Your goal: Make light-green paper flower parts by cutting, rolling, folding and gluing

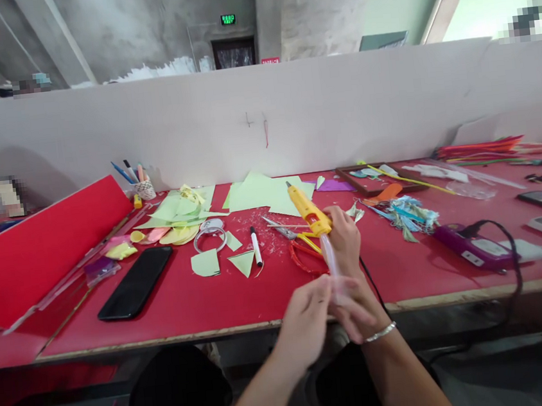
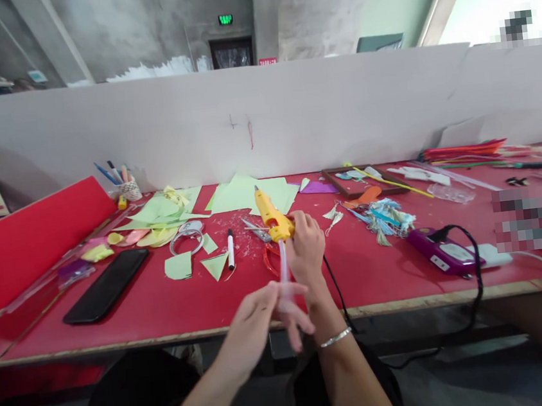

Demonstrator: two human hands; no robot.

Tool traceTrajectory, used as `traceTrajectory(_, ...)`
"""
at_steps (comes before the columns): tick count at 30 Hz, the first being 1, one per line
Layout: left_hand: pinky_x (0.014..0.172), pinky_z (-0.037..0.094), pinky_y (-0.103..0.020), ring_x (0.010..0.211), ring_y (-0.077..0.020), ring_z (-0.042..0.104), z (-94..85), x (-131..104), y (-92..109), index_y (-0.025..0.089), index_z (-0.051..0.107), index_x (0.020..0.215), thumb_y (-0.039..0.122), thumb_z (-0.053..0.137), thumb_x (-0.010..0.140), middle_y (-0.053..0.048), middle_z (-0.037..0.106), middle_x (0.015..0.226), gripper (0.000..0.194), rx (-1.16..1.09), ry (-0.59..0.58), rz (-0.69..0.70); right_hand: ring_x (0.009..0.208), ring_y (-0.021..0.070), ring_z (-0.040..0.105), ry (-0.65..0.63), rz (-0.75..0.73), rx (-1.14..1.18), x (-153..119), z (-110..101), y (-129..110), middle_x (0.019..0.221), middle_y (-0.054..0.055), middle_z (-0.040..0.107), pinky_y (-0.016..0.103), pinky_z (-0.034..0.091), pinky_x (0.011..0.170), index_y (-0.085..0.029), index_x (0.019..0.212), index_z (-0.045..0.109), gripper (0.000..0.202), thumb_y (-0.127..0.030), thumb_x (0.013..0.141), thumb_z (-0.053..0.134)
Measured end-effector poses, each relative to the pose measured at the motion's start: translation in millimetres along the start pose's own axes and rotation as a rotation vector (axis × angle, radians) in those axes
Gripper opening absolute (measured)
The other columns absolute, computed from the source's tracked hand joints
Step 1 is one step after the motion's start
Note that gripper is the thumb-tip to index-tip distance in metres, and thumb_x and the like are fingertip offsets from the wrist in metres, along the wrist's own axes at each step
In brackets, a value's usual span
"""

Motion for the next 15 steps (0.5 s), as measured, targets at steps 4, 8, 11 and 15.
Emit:
traceTrajectory(4,0.055,0.042,-0.022,0.056,-0.0126,0.057,-87.0,-15,31,0.017,0.061,0.091,0.039,0.044,0.082,-0.004,0.067,0.074,0.029,0.744,0.179,0.039,0.060,0.0149,0.048,0.026,0.088,0.096,6,-4,21,0.067,0.000,0.051,0.026,0.035,0.056,-0.019,0.080,0.049,0.010,-0.019,0.072,0.043)
traceTrajectory(8,0.066,0.042,-0.025,0.073,-0.0172,0.060,-150.4,-9,61,0.019,0.057,0.091,0.038,0.048,0.078,-0.004,0.065,0.080,0.024,1.201,0.437,0.053,0.056,0.0139,0.046,0.043,0.164,0.144,5,-3,30,0.062,-0.001,0.048,0.026,0.035,0.053,-0.018,0.078,0.050,0.010,-0.021,0.070,0.046)
traceTrajectory(11,0.059,0.039,-0.025,0.073,-0.0196,0.058,-163.2,6,54,0.020,0.056,0.086,0.047,0.054,0.071,-0.005,0.062,0.084,0.032,1.482,0.450,-0.028,0.054,0.0126,0.046,-0.005,0.200,0.185,3,5,27,0.060,-0.003,0.047,0.026,0.036,0.053,-0.018,0.075,0.051,0.009,-0.023,0.068,0.049)
traceTrajectory(15,0.058,0.036,-0.025,0.073,-0.0188,0.057,-160.2,18,40,0.019,0.056,0.075,0.037,0.052,0.074,-0.005,0.061,0.082,0.019,1.587,0.405,-0.012,0.048,0.0118,0.045,-0.048,0.286,0.180,1,13,30,0.053,-0.003,0.048,0.026,0.036,0.048,-0.018,0.068,0.053,0.014,-0.032,0.065,0.055)
Point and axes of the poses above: each hand's wrist, its own x-axis towards the middle knuckle, its own z-axis out of the palm, y = z × x, the point moved 8 cm from there along x, towards the middle knuckle
